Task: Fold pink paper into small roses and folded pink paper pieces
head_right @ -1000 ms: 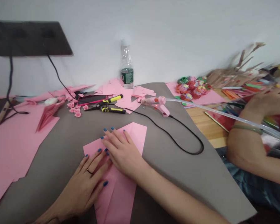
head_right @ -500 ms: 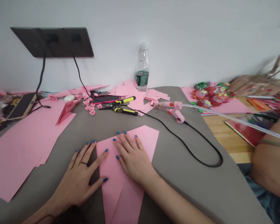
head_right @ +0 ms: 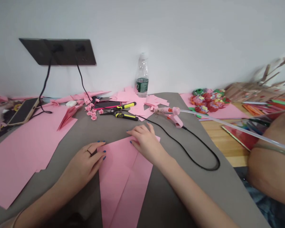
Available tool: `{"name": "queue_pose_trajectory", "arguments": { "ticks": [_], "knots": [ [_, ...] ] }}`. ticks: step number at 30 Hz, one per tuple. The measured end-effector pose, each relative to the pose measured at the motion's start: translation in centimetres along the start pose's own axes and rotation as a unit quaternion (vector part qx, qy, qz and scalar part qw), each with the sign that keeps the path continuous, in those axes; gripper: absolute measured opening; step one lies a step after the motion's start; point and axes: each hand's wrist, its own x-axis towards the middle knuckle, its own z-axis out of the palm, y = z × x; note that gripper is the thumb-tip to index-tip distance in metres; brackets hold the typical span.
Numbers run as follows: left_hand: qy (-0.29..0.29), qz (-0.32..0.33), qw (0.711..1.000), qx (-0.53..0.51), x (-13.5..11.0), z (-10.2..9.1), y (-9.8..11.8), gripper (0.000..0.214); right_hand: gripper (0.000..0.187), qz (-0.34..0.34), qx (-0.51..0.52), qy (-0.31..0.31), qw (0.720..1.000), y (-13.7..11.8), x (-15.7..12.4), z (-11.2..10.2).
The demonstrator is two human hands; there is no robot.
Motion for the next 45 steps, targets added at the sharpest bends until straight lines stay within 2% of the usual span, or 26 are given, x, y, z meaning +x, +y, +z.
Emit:
{"name": "queue_pose_trajectory", "arguments": {
  "ticks": [3, 6, 10, 15, 21, 26, 34, 37, 41, 45],
  "knots": [
    [0.010, -0.023, 0.997, -0.073, 1.5, 0.4, -1.1, 0.017, 0.016, -0.026, -0.009, -0.036, 0.999, -0.1, 0.7, -1.3],
    [0.033, -0.050, 0.988, -0.143, 1.6, 0.9, -2.3, 0.019, 0.016, -0.053, -0.029, -0.048, 0.997, -1.0, 0.4, -2.1],
    [0.050, -0.018, 0.978, -0.203, 0.9, 1.4, -3.7, 0.015, 0.023, -0.110, -0.054, -0.049, 0.991, -1.8, -1.2, -2.2],
    [0.072, 0.046, 0.980, -0.179, 0.3, 1.7, -4.8, 0.018, 0.035, -0.151, -0.085, -0.045, 0.984, -2.4, -3.6, -1.2],
    [0.070, 0.123, 0.984, -0.112, 0.6, 1.3, -5.8, 0.022, 0.057, -0.140, -0.095, -0.078, 0.982, -4.2, -6.5, -0.9],
    [0.079, 0.191, 0.974, -0.094, 0.8, 0.9, -6.3, 0.018, 0.052, -0.124, -0.087, -0.107, 0.983, -5.0, -7.3, -0.4],
    [0.089, 0.204, 0.975, -0.030, 0.1, 0.7, -6.0, 0.025, 0.068, -0.137, -0.097, -0.126, 0.978, -4.1, -7.4, 1.0],
    [0.081, 0.170, 0.982, 0.019, -0.4, 0.4, -5.0, 0.024, 0.070, -0.135, -0.086, -0.132, 0.978, -3.4, -7.4, 1.2],
    [0.038, 0.105, 0.993, 0.046, -1.2, -0.1, -3.1, 0.028, 0.070, -0.129, -0.064, -0.142, 0.979, -3.0, -7.4, 1.2],
    [0.020, 0.078, 0.995, 0.063, -1.9, -0.2, -1.9, 0.032, 0.067, -0.123, -0.052, -0.153, 0.979, -3.1, -7.5, 1.3]
  ]
}}
